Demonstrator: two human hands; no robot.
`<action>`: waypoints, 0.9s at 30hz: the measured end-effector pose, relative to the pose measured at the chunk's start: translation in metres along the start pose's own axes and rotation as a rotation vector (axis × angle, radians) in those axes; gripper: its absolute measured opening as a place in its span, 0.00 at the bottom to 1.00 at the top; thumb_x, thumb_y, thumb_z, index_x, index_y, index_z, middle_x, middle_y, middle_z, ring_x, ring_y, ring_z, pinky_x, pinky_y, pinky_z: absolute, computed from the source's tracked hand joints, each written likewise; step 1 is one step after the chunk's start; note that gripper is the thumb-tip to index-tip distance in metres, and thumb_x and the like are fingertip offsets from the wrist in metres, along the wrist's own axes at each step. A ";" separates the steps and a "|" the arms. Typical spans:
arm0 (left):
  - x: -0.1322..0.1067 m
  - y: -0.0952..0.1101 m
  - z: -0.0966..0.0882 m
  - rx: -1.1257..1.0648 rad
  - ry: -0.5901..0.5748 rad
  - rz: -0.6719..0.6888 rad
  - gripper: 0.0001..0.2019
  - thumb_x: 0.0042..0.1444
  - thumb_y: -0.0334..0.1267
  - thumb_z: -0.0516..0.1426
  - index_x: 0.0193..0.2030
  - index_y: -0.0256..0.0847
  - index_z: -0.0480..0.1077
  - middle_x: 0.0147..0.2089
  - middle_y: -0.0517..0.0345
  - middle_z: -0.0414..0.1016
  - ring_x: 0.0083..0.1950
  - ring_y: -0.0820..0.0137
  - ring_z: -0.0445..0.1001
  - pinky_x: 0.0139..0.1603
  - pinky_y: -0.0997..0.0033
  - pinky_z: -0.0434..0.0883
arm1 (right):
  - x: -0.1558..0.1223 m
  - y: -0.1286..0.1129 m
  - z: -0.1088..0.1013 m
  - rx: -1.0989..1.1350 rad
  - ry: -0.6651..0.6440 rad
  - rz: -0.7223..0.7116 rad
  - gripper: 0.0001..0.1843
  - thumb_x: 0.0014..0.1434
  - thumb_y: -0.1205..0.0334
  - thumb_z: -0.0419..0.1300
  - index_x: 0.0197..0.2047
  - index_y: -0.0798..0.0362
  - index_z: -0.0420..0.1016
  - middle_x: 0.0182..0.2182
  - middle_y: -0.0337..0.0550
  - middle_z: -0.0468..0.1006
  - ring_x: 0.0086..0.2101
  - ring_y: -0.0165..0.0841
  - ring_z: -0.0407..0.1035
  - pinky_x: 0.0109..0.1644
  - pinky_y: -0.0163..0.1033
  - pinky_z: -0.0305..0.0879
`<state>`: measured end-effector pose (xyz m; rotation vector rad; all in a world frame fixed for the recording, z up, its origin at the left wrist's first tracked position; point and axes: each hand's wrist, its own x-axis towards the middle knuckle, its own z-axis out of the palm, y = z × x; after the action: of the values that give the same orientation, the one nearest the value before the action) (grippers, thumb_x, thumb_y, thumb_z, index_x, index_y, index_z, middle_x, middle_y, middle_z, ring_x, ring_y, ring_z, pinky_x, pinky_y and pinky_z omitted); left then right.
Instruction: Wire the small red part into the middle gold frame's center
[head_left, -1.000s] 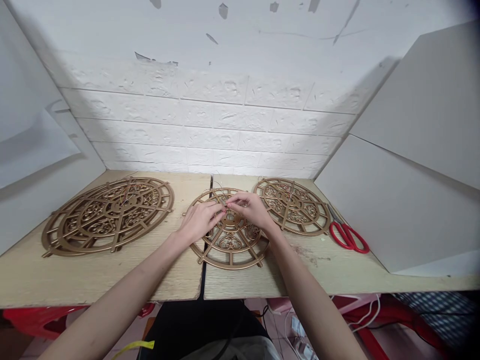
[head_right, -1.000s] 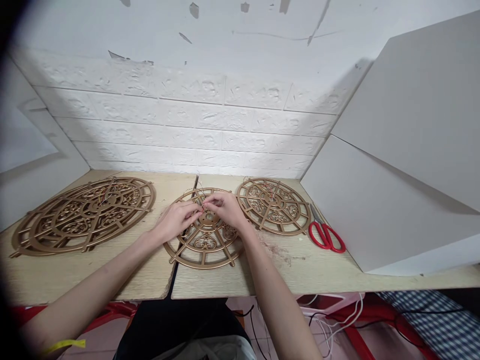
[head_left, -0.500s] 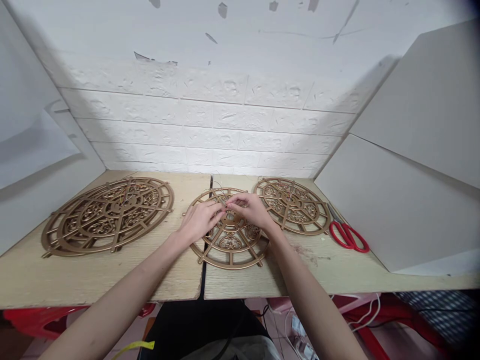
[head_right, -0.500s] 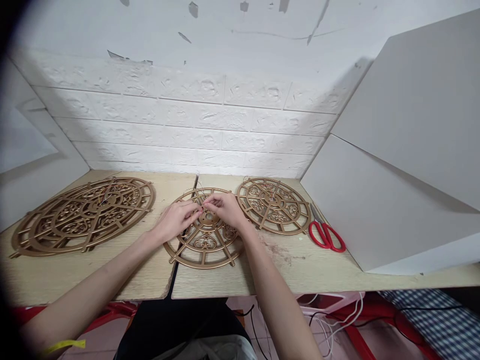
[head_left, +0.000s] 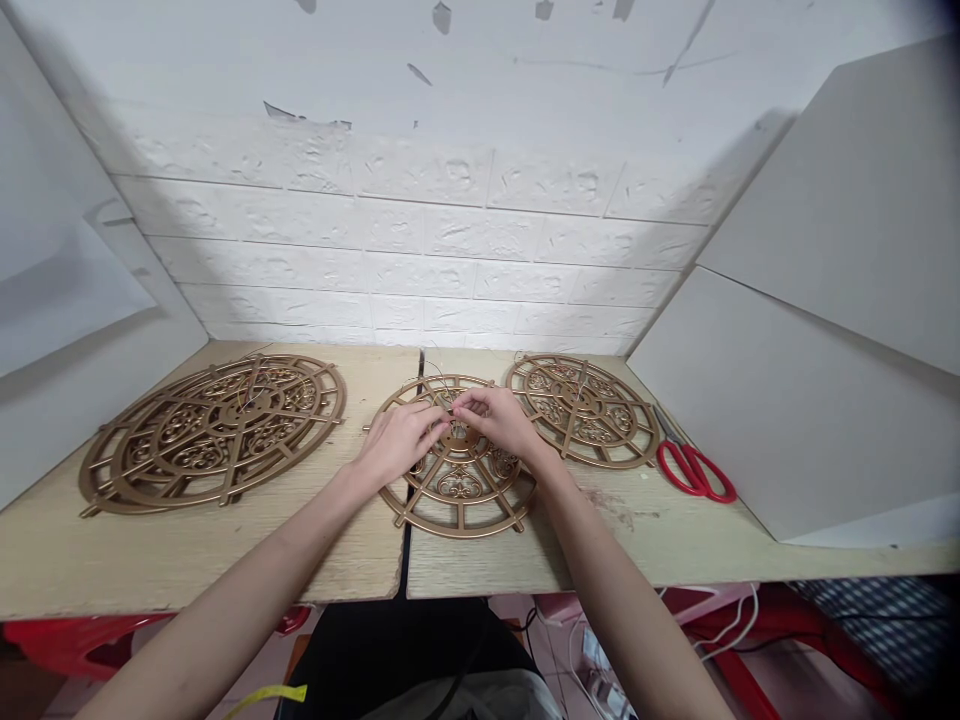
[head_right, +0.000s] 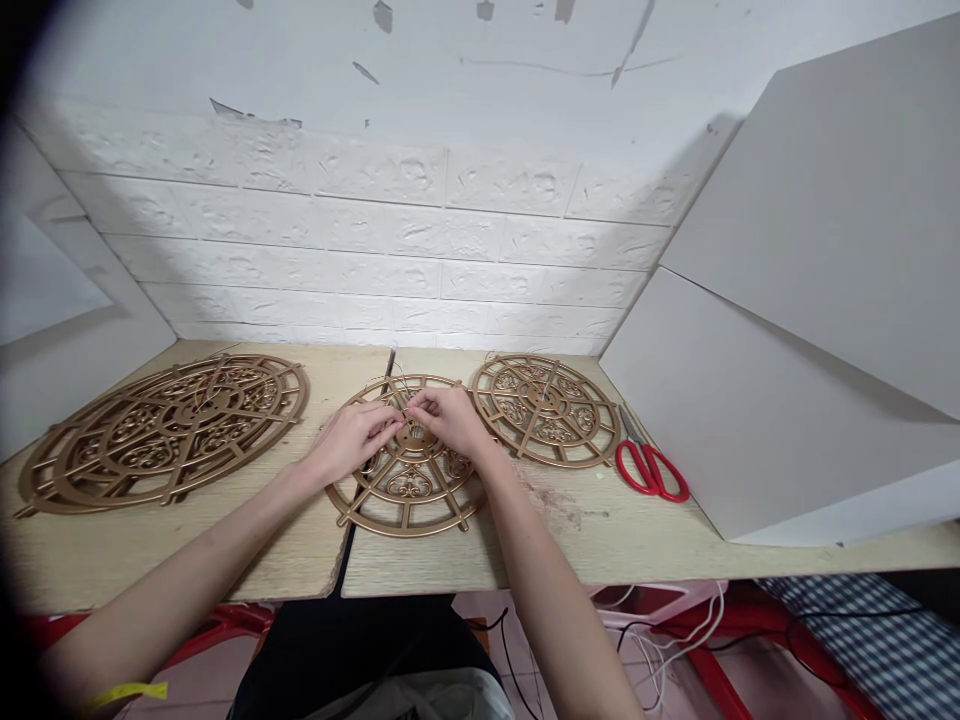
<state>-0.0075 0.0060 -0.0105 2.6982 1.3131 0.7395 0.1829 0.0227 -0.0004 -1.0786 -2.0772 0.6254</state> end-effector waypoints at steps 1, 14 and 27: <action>0.000 0.000 0.000 0.004 0.000 0.001 0.13 0.63 0.42 0.47 0.39 0.43 0.72 0.35 0.58 0.74 0.35 0.69 0.70 0.34 0.71 0.62 | 0.000 0.000 0.000 -0.003 -0.001 0.002 0.06 0.56 0.66 0.58 0.34 0.57 0.77 0.29 0.42 0.80 0.28 0.29 0.70 0.34 0.32 0.63; 0.000 0.002 -0.002 -0.002 0.011 -0.081 0.12 0.62 0.44 0.48 0.40 0.45 0.71 0.33 0.59 0.72 0.31 0.70 0.69 0.31 0.72 0.61 | -0.002 -0.003 -0.003 0.082 -0.055 0.003 0.08 0.56 0.62 0.59 0.34 0.57 0.77 0.27 0.41 0.78 0.28 0.28 0.69 0.33 0.32 0.63; 0.000 -0.003 0.002 -0.003 -0.003 0.014 0.13 0.62 0.42 0.48 0.41 0.44 0.73 0.35 0.57 0.73 0.35 0.70 0.69 0.35 0.72 0.63 | -0.003 -0.006 -0.006 0.317 -0.093 0.012 0.15 0.52 0.52 0.63 0.33 0.58 0.77 0.28 0.43 0.77 0.30 0.30 0.69 0.36 0.35 0.66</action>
<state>-0.0091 0.0087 -0.0128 2.7083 1.2928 0.7384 0.1856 0.0180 0.0065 -0.8941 -1.9646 0.9897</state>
